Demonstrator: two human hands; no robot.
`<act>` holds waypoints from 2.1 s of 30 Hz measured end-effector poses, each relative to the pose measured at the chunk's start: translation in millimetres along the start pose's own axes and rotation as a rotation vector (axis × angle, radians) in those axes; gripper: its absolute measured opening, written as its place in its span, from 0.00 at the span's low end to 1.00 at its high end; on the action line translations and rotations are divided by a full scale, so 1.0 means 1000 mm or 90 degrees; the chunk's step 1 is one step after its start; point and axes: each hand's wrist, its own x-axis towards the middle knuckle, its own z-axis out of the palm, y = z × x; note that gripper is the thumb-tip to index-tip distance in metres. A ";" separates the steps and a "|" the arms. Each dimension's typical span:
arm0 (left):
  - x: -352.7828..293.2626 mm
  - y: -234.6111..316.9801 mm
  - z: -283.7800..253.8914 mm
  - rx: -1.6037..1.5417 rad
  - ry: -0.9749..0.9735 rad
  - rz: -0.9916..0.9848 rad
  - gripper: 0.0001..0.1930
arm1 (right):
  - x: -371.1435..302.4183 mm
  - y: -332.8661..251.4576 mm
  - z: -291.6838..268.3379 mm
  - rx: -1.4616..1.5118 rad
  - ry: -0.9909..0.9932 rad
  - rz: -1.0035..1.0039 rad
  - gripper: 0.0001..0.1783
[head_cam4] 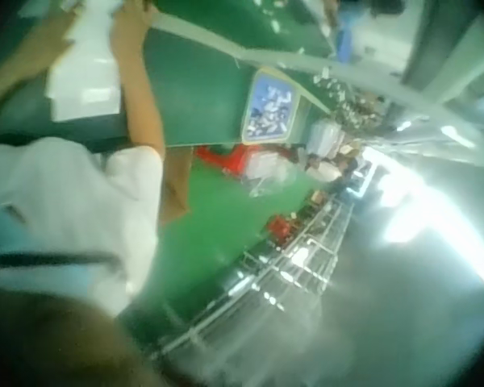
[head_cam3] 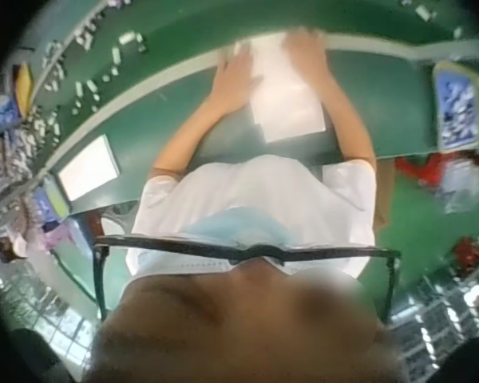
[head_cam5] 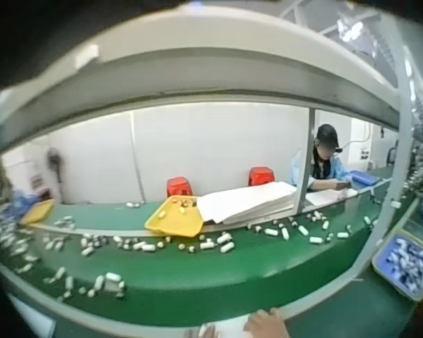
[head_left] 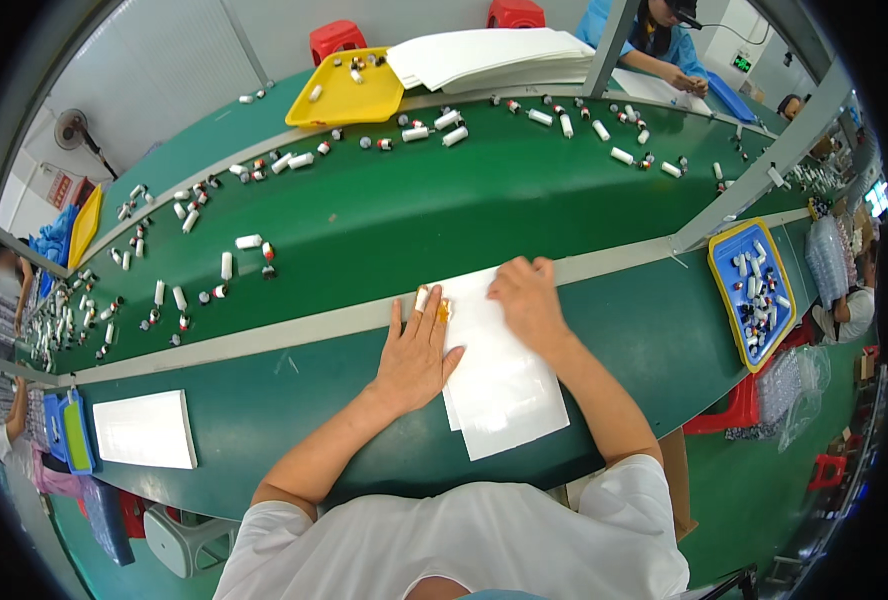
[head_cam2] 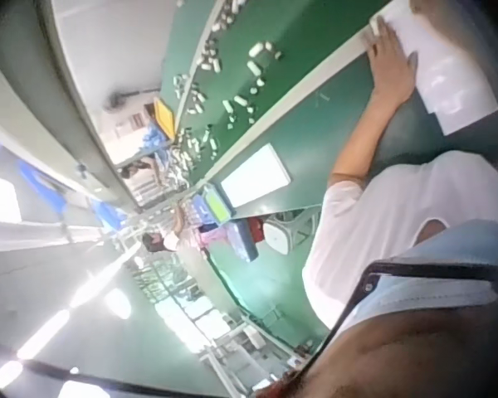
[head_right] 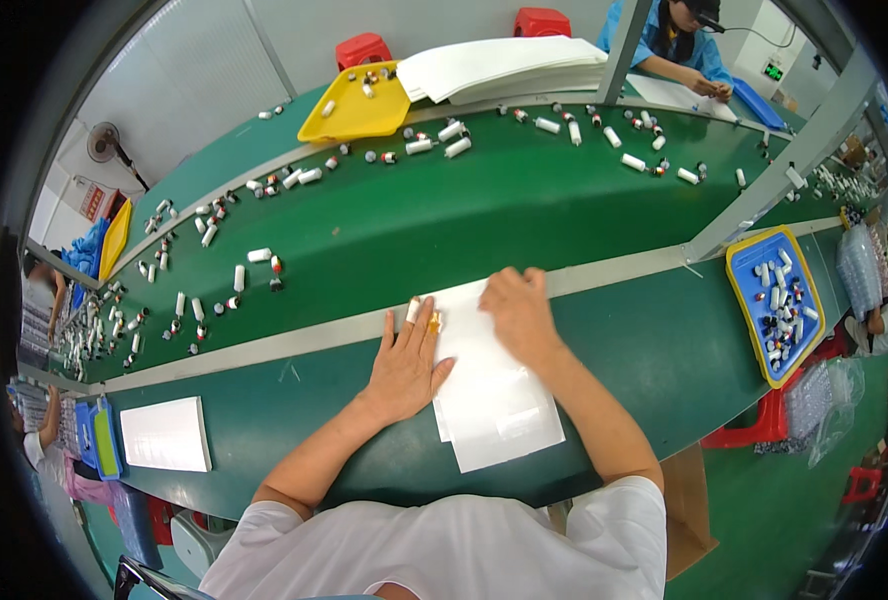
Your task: Manually assemble and wrap small cylindrical electronic or plastic components at an industrial workstation.
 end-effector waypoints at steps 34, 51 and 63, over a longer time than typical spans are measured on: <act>-0.031 0.031 -0.023 -0.545 0.046 -0.094 0.10 | -0.176 0.027 -0.115 0.123 0.372 0.641 0.08; -0.284 -0.144 -0.091 0.215 0.093 -0.884 0.29 | -0.296 0.190 -0.117 -0.214 0.230 0.606 0.14; -0.292 -0.143 -0.092 0.289 0.331 -0.937 0.17 | -0.240 0.178 -0.139 -0.053 0.351 0.605 0.15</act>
